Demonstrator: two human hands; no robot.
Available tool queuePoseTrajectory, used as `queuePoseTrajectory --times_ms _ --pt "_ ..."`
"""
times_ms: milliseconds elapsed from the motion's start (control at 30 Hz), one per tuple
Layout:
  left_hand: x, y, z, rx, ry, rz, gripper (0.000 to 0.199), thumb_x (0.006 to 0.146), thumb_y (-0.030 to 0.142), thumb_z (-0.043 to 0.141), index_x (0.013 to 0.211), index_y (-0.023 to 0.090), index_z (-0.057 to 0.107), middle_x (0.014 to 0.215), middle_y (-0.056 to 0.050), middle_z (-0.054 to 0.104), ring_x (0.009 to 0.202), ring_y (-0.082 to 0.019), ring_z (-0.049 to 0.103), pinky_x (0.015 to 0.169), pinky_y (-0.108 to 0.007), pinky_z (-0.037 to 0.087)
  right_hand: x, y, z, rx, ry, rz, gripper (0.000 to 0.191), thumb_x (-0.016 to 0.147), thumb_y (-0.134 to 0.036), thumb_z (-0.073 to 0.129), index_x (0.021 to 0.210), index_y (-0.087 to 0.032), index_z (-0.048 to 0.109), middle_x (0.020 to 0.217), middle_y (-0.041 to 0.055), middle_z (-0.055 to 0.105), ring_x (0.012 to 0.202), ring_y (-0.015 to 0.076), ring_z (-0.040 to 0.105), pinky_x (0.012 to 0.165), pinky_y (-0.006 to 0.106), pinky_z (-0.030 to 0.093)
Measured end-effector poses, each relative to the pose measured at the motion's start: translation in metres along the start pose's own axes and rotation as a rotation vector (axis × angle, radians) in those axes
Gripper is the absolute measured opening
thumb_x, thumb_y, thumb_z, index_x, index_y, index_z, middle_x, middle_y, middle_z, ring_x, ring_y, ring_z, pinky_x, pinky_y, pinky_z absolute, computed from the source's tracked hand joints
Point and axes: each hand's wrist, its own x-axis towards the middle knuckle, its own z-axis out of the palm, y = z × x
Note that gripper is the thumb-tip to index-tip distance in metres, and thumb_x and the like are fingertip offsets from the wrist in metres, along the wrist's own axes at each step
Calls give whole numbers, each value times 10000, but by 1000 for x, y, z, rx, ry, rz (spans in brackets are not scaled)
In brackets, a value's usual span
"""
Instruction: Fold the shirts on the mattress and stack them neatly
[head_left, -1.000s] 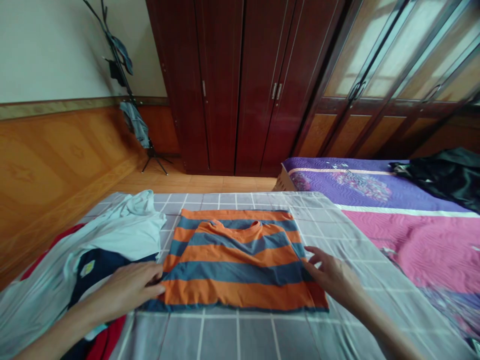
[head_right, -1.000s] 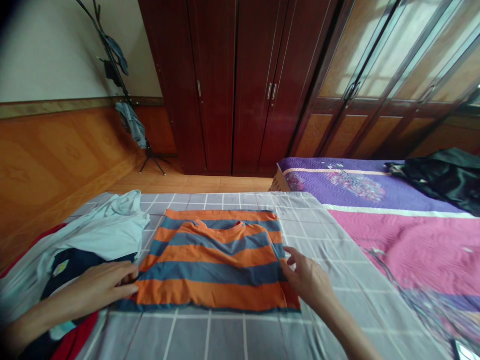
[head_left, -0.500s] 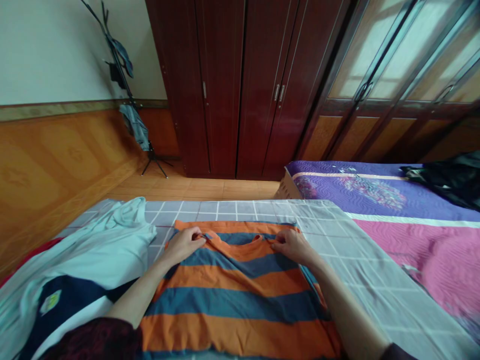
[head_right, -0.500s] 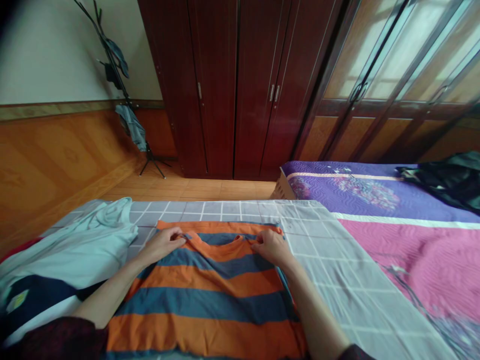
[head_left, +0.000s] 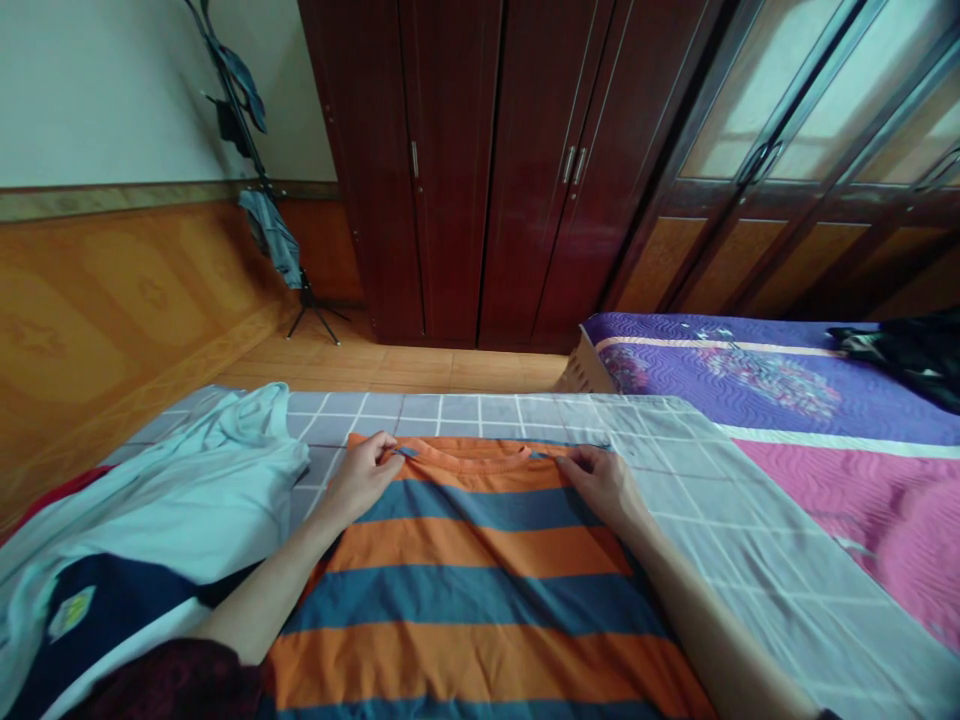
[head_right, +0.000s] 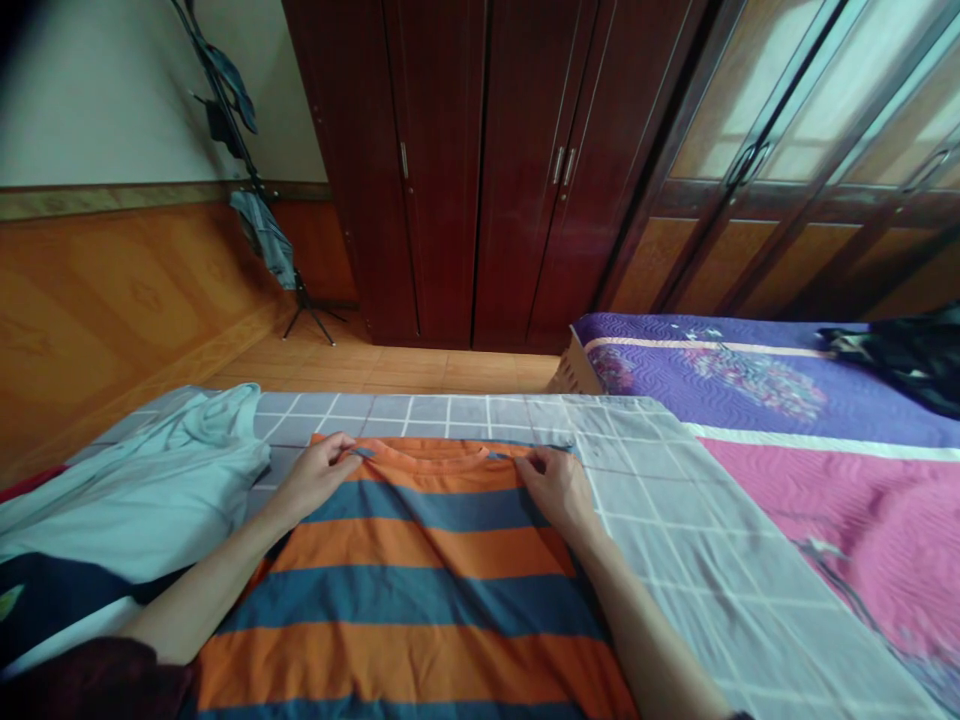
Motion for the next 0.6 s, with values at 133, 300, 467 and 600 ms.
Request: queuePoseTrajectory --times_ms 133,300,467,600 --pt "-2 2 0 142 -33 21 212 778 362 517 916 223 598 899 -7 679 818 -196 620 700 -262 435 -3 -4 -3 -50 -9 0 288 820 -396 474 716 -209 667 653 29 652 636 184 598 546 257 314" --pt "-5 6 3 183 -2 45 260 825 453 499 897 227 605 897 -4 682 838 -189 626 709 -245 430 -7 -14 -7 -126 -53 -83 241 813 -396 531 861 -229 699 755 20 683 704 184 621 576 256 335" --pt "-9 13 7 306 58 48 252 861 431 461 825 223 598 784 10 659 730 -166 612 623 -229 377 -9 -18 -11 -153 -20 -224 238 861 -351 494 842 -213 686 878 36 663 794 174 606 654 251 370" --pt "-10 13 7 347 71 58 243 863 422 464 818 219 589 776 10 658 709 -160 607 598 -228 346 -8 -26 -9 -229 -35 -298 259 848 -361 534 1012 -206 661 913 51 643 842 184 600 680 247 384"
